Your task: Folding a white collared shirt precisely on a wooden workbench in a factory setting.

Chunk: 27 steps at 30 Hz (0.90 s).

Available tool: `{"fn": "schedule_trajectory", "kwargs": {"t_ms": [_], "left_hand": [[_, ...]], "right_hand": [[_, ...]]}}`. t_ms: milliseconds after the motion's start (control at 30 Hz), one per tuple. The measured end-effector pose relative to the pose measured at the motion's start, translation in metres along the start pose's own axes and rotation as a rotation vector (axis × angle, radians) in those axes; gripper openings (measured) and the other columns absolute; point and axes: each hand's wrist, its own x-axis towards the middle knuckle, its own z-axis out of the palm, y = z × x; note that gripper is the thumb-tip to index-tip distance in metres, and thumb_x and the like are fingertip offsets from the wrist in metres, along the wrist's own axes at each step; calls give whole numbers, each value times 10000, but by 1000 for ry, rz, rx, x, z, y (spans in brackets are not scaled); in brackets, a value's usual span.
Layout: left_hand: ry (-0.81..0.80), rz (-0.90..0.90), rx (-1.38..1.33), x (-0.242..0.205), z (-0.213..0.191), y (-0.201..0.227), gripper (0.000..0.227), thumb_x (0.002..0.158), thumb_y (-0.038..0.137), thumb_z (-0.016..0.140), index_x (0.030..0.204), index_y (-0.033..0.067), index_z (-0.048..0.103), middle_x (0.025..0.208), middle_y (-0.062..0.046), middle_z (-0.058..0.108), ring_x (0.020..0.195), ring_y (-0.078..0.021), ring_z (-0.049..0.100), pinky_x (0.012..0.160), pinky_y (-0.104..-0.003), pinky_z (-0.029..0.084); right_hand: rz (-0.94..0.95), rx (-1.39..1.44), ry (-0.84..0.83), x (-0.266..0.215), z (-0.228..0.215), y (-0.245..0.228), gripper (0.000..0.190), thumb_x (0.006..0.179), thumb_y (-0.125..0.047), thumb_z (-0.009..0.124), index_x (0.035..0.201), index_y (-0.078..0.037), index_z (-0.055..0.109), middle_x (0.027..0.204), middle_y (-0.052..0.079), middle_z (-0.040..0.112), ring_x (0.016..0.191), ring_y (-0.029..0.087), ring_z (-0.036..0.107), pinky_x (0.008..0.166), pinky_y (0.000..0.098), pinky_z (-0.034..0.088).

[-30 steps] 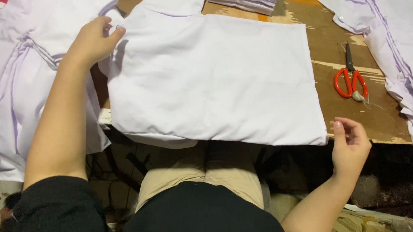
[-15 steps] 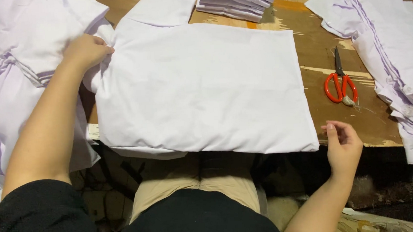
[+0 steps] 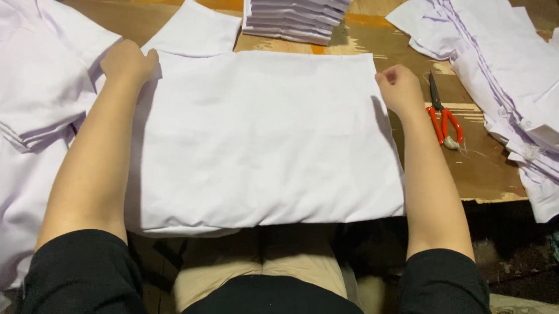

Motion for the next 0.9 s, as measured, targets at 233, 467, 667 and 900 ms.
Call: {"fn": "schedule_trajectory", "kwargs": {"t_ms": [233,467,667,900], "left_hand": [[175,106,23,23,17,15,330,1109,311,452,1172,4,555,1046,-233,712,972,-453,667,766,-553,503],[426,306,-65,38,25,4,212,1172,186,348,1070,28,445,819,-210,674,683,-481,634,526,-589,428],[582,245,159,76,29,11,222,1197,272,419,1102,86,495,773,-105,715,586,-394,710,473,-520,504],[419,212,38,87,47,9,263,1194,272,444,1122,33,524,828,-236,709,730,-478,659,530,-595,500]], "right_hand": [[192,-313,-90,72,58,11,605,1028,-565,484,1258,-9,546,1258,165,595,1129,392,593,851,538,491],[16,-319,73,81,78,15,260,1145,-267,404,988,-70,471,923,131,614,775,384,615,656,516,430],[-185,-521,193,119,95,55,246,1180,-287,406,1094,-60,447,756,178,678,608,431,652,504,527,473],[-224,-504,205,119,96,58,277,1151,-265,516,974,-51,526,814,177,675,661,417,639,523,533,472]]}}
